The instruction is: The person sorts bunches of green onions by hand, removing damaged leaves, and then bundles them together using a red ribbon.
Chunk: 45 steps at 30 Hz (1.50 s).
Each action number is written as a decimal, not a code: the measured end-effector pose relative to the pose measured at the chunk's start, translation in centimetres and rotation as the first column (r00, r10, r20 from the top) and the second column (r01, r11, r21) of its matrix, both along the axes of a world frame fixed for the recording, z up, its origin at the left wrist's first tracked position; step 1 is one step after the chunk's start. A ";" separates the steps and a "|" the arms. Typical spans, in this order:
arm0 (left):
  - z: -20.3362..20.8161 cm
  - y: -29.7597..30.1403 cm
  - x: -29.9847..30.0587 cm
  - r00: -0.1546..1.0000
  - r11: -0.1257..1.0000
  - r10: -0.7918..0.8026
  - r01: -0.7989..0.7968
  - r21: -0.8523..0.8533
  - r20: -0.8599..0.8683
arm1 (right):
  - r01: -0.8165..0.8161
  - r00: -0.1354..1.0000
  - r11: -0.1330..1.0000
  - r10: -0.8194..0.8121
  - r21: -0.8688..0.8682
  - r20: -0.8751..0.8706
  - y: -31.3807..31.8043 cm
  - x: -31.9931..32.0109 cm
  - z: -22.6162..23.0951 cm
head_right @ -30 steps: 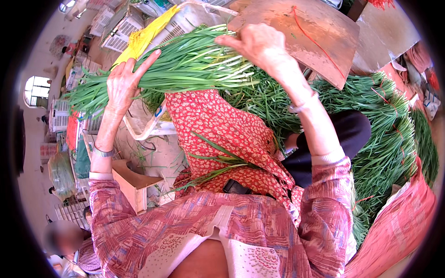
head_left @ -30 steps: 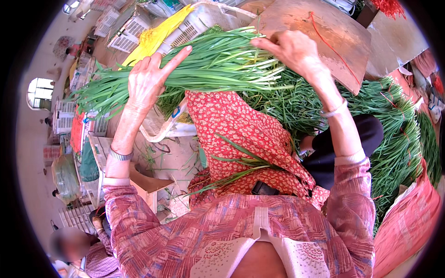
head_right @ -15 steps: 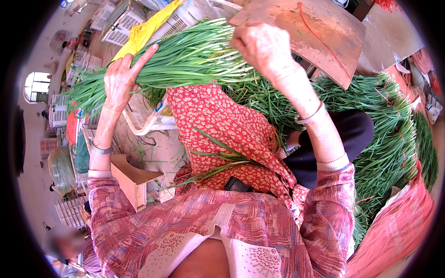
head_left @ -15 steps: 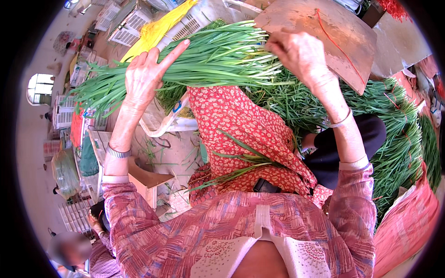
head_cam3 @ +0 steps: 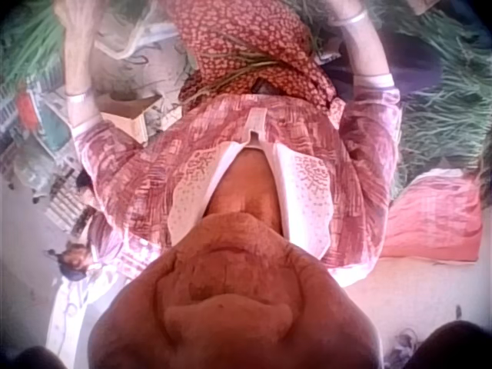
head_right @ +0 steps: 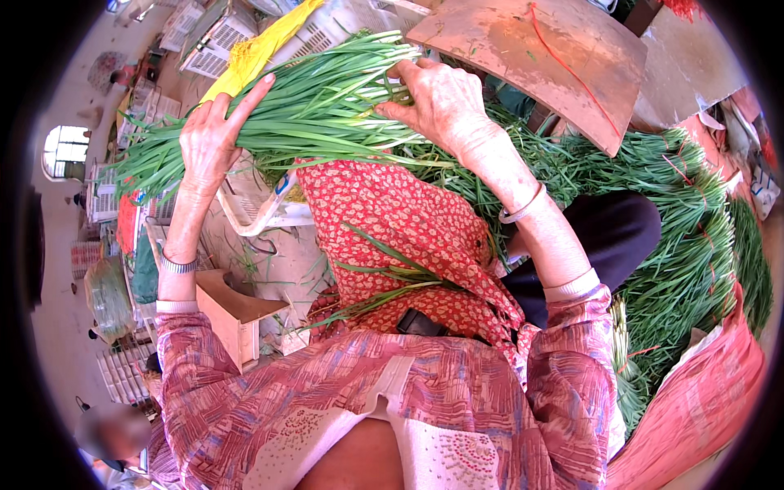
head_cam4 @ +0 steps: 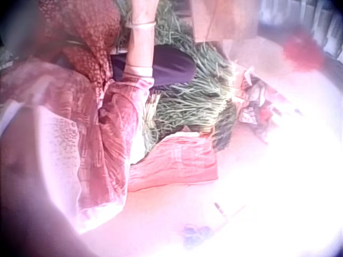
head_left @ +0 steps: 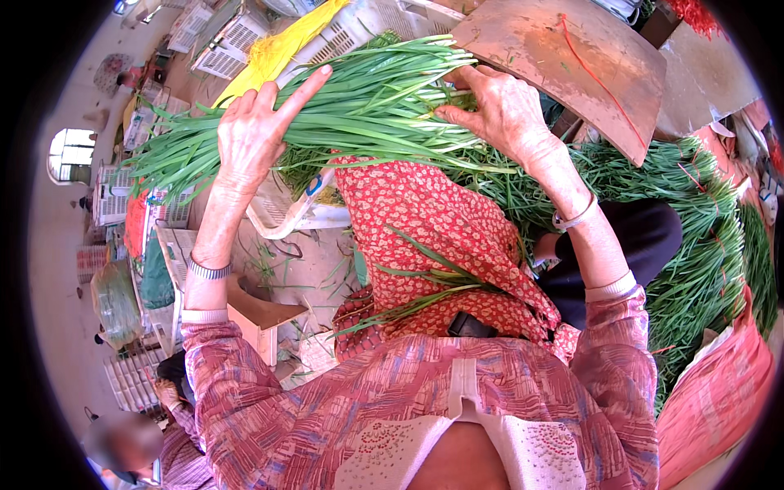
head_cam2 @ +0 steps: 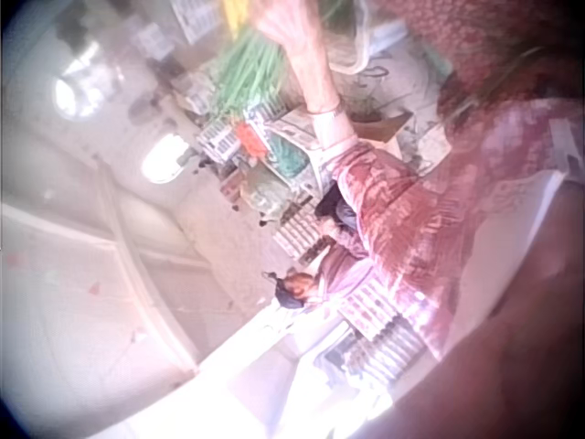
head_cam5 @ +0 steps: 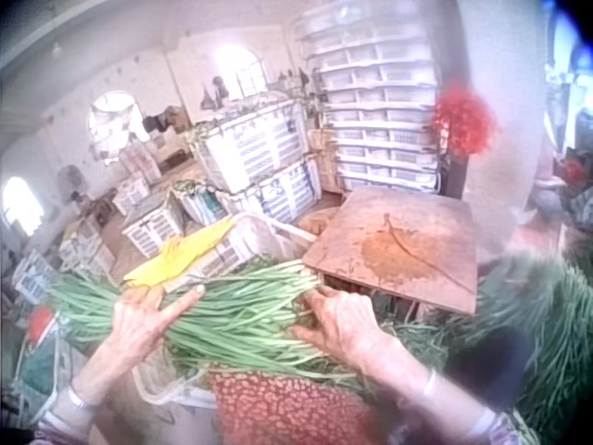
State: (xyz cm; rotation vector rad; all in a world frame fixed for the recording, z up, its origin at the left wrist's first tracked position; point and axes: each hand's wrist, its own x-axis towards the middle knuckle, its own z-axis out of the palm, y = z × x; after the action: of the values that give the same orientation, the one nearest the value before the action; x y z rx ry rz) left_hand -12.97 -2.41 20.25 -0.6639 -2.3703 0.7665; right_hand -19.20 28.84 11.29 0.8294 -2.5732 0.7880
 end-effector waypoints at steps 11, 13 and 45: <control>0.0 0.1 0.1 1.000 1.000 0.001 -0.001 0.004 -0.005 | -0.100 0.943 0.995 0.087 -0.026 -0.320 -1.3 -0.5 -0.7; 0.0 -0.2 0.1 1.000 1.000 0.001 -0.001 0.015 0.001 | -0.079 0.942 0.996 0.062 -0.038 -0.330 -0.7 -1.2 -1.2; 0.7 -0.3 0.3 0.999 1.000 0.027 -0.027 0.000 -0.021 | 0.325 0.236 0.613 0.685 -0.721 0.689 0.1 -1.7 -2.0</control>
State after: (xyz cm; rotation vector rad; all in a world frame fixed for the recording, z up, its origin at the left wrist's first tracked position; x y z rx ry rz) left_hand -12.63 -2.70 20.93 -0.6225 -2.3647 0.7809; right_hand -20.91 28.89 9.32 0.3342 -2.2375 3.1273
